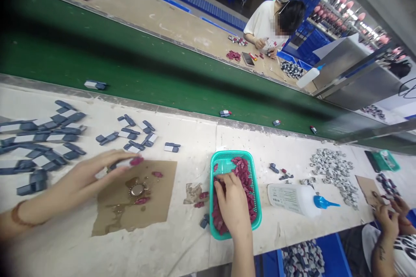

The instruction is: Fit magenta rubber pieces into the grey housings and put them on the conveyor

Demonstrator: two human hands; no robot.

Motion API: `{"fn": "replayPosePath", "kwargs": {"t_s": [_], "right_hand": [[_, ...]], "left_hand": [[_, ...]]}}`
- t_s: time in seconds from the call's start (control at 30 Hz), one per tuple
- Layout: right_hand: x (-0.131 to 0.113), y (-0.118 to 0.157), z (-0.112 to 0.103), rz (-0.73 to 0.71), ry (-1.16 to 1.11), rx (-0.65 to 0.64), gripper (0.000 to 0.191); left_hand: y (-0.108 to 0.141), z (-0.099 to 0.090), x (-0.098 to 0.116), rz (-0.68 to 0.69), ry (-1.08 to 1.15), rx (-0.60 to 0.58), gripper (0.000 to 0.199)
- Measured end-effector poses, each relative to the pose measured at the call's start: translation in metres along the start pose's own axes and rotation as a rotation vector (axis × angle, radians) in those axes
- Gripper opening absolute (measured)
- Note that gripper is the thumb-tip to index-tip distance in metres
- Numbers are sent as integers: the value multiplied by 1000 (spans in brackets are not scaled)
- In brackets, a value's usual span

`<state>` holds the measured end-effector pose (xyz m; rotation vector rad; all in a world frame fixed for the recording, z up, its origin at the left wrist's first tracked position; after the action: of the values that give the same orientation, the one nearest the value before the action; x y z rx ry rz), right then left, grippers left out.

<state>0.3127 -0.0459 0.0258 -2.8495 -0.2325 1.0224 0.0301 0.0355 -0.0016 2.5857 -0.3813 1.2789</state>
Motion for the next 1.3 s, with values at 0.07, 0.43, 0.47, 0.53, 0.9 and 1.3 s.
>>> {"fn": "replayPosePath", "kwargs": {"t_s": [0.07, 0.43, 0.47, 0.53, 0.9, 1.3], "right_hand": [[13, 3, 4, 3, -78, -62, 18], [40, 18, -5, 251, -531, 163, 18], [41, 19, -7, 269, -623, 217, 21], [40, 20, -8, 302, -796, 303, 26], [18, 8, 13, 364, -873, 600, 34], [-43, -42, 101, 298, -910, 120, 42]], "left_hand": [[-33, -10, 4, -48, -35, 54, 34], [-190, -11, -1, -72, -326, 203, 37], [-191, -14, -5, -69, -327, 215, 37], [-187, -27, -16, -75, -335, 257, 38], [-184, -80, -78, -259, -332, 294, 36], [-138, -88, -63, -334, 159, 222, 41]]}}
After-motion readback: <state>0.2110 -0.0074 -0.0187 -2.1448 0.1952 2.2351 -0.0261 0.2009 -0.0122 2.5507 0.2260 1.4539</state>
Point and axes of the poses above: each hand's wrist, its own y-axis away from the middle knuckle, its own z-axis out of the palm, x = y × z, the point moved 8 cm from there along -y, towards the middle knuckle, and after that the axes turned 15 degrees about -z, right-handed, at the moved point
